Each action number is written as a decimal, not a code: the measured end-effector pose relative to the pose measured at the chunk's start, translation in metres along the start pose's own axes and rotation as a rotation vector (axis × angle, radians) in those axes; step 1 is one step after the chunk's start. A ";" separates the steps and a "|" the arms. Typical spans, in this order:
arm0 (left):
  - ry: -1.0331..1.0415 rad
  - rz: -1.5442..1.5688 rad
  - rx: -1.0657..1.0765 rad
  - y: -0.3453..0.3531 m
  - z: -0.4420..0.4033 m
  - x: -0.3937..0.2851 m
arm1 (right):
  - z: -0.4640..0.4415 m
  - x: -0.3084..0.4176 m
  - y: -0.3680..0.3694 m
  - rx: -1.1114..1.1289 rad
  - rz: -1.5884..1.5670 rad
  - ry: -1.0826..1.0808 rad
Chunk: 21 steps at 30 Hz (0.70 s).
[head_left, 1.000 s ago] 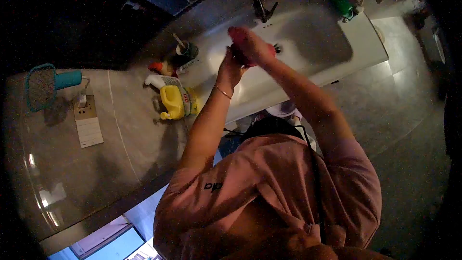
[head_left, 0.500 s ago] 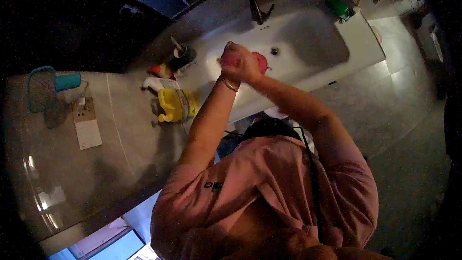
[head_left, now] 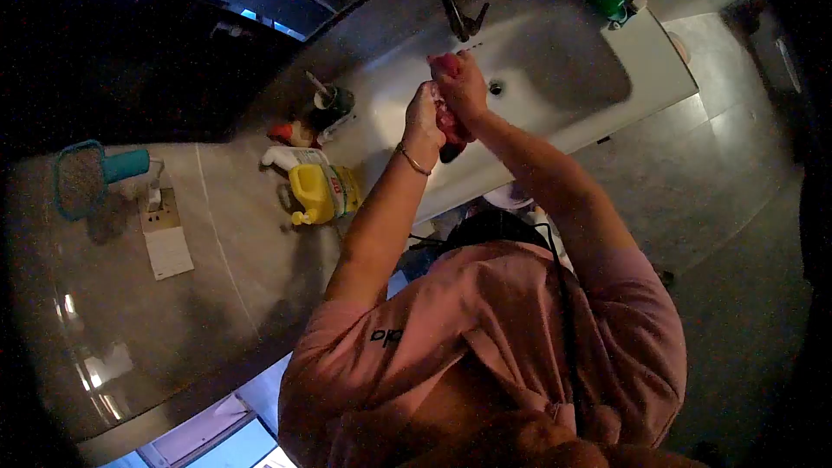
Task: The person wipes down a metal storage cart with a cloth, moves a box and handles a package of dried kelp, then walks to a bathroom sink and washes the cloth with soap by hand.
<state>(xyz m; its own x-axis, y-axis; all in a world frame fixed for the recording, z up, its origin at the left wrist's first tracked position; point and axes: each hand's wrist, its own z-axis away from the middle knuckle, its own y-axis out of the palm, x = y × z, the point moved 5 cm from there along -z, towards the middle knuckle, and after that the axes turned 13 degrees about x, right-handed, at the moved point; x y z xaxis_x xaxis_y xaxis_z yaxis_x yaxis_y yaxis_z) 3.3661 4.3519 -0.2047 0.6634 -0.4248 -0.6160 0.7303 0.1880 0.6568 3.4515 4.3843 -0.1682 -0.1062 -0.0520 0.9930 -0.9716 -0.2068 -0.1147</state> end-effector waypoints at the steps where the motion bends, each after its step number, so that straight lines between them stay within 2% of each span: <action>1: 0.023 0.062 0.026 -0.001 -0.005 -0.003 | 0.007 0.007 0.004 -0.002 0.084 -0.116; 2: 0.049 0.174 0.327 -0.041 -0.035 0.007 | 0.018 -0.003 0.025 0.074 0.119 -0.149; 3: 0.154 0.202 0.722 -0.041 -0.025 0.001 | 0.045 0.027 0.031 -0.020 0.060 -0.387; 4: 0.214 -0.150 0.576 -0.066 -0.034 0.008 | 0.041 0.025 0.027 -0.018 0.060 -0.385; 5: 0.271 -0.500 0.422 -0.083 -0.042 0.009 | 0.025 0.015 0.021 0.020 0.086 -0.274; 7: -0.114 -0.056 0.054 -0.032 -0.008 0.012 | 0.001 -0.012 0.006 0.100 0.125 -0.032; 8: -0.080 -0.007 0.303 -0.004 0.004 0.008 | -0.009 -0.024 -0.011 0.056 -0.035 0.143; 9: -0.079 -0.010 0.308 -0.004 0.004 0.004 | -0.036 -0.053 -0.014 0.227 -0.133 0.126; 11: -0.024 0.081 0.424 -0.009 0.006 -0.012 | -0.036 -0.063 -0.015 0.568 -0.953 0.305; 12: -0.017 0.021 0.407 0.022 0.040 -0.033 | -0.034 -0.063 -0.024 0.570 -0.949 0.306; 14: -0.049 -0.056 0.424 -0.008 0.034 -0.037 | -0.023 -0.051 -0.027 0.752 -1.230 0.339; 15: -0.087 -0.136 0.436 -0.009 0.036 -0.035 | -0.020 -0.048 -0.028 0.752 -1.232 0.340; 16: -0.155 -0.132 0.527 -0.007 0.040 -0.029 | -0.015 -0.042 -0.029 0.786 -1.079 0.257; 17: -0.157 -0.133 0.525 -0.007 0.039 -0.026 | -0.012 -0.037 -0.029 0.815 -0.924 0.173; 18: -0.096 -0.142 0.478 -0.012 0.035 -0.026 | -0.010 -0.035 -0.027 0.814 -0.924 0.170; 20: 0.070 -0.064 0.355 -0.025 0.027 -0.034 | -0.014 -0.034 -0.033 0.610 -0.892 0.147; 21: 0.070 -0.066 0.357 -0.028 0.022 -0.032 | -0.016 -0.037 -0.031 0.608 -0.891 0.145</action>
<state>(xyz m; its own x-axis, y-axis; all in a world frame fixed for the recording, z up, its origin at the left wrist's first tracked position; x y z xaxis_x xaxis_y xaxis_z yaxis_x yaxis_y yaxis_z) 3.3210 4.3411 -0.1938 0.6356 -0.3617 -0.6820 0.6769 -0.1636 0.7176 3.4823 4.4084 -0.2009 0.5222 0.4641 0.7154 -0.4485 -0.5641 0.6933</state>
